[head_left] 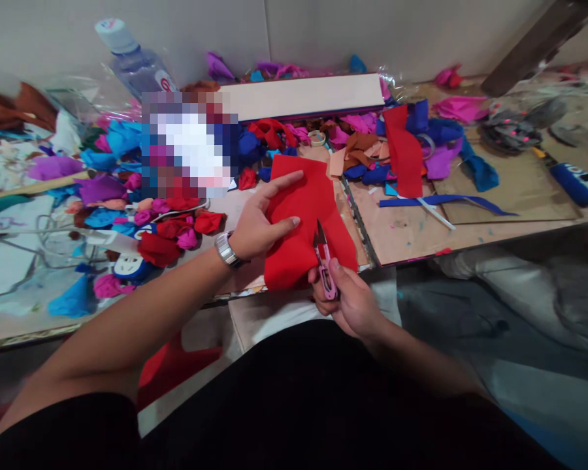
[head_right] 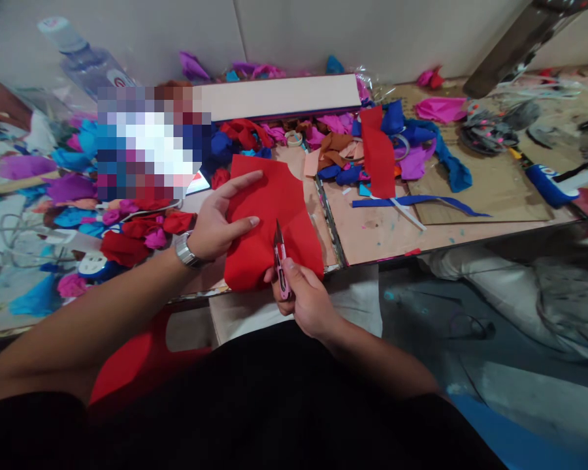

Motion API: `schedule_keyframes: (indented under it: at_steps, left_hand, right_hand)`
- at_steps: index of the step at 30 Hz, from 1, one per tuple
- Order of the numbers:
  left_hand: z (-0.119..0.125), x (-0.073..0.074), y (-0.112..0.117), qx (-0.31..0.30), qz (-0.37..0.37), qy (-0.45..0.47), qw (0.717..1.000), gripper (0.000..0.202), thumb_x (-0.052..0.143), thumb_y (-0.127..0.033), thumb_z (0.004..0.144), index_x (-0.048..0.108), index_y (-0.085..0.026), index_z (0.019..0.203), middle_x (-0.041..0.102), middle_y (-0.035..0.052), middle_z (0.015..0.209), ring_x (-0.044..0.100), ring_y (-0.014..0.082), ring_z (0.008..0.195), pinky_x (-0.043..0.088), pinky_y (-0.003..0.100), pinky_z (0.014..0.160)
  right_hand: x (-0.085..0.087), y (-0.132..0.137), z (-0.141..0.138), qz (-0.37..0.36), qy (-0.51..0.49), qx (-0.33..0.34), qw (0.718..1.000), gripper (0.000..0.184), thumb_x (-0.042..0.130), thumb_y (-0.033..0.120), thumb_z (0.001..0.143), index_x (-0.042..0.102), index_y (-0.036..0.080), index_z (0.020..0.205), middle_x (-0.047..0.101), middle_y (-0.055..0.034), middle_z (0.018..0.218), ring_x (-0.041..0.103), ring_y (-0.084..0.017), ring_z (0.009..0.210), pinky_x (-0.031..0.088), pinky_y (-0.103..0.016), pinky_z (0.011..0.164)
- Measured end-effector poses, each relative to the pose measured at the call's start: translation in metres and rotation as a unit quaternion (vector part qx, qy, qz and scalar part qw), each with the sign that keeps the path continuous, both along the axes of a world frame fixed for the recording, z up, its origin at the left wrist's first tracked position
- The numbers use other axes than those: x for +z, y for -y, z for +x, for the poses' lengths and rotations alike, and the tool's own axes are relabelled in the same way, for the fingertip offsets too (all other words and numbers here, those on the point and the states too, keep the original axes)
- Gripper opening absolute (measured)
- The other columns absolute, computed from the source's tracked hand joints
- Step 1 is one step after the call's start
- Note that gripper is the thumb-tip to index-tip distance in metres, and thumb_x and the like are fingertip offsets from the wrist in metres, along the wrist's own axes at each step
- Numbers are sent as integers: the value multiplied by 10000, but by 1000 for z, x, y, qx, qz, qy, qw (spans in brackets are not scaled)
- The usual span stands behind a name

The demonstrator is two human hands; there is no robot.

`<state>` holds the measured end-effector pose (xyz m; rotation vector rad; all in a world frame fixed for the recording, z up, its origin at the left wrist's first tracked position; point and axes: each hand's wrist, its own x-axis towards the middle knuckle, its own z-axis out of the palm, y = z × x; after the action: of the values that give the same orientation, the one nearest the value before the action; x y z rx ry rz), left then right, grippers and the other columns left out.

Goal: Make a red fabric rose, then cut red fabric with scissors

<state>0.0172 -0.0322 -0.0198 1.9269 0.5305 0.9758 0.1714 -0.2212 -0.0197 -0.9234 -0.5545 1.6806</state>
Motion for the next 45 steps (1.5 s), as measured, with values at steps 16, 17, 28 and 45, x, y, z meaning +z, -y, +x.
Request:
schedule_keyframes:
  at_steps: [16, 17, 28, 45]
  left_hand:
    - [1, -4, 4, 23, 7, -13, 1000, 808, 819, -642, 881, 600, -226, 1537, 627, 163, 1585, 625, 358, 1460, 514, 532, 1268]
    - [1, -4, 4, 25, 9, -13, 1000, 806, 822, -640, 879, 602, -223, 1534, 628, 163, 1584, 625, 356, 1461, 515, 527, 1267]
    - [4, -9, 9, 20, 6, -6, 1000, 792, 846, -580, 880, 603, -210, 1536, 632, 170, 1579, 630, 346, 1457, 492, 526, 1285]
    - [10, -24, -3, 21, 30, 76, 996, 922, 909, -588, 812, 502, -320, 1595, 522, 122, 1677, 526, 350, 1555, 463, 501, 1311]
  right_hand:
    - [-12, -6, 12, 13, 54, 4, 998, 584, 683, 741, 947, 659, 162, 875, 478, 73, 593, 245, -34, 425, 188, -235, 435]
    - [-13, -6, 13, 14, 53, 9, 998, 583, 676, 742, 950, 660, 163, 883, 485, 70, 599, 242, -35, 427, 186, -235, 433]
    - [0, -11, 33, 55, 146, 140, 978, 626, 657, 781, 944, 687, 155, 961, 632, -14, 760, 555, -99, 622, 293, -212, 484]
    - [-17, -12, 27, 76, 102, 139, 982, 564, 622, 741, 995, 629, 177, 1003, 571, 30, 757, 365, -60, 526, 279, -219, 474]
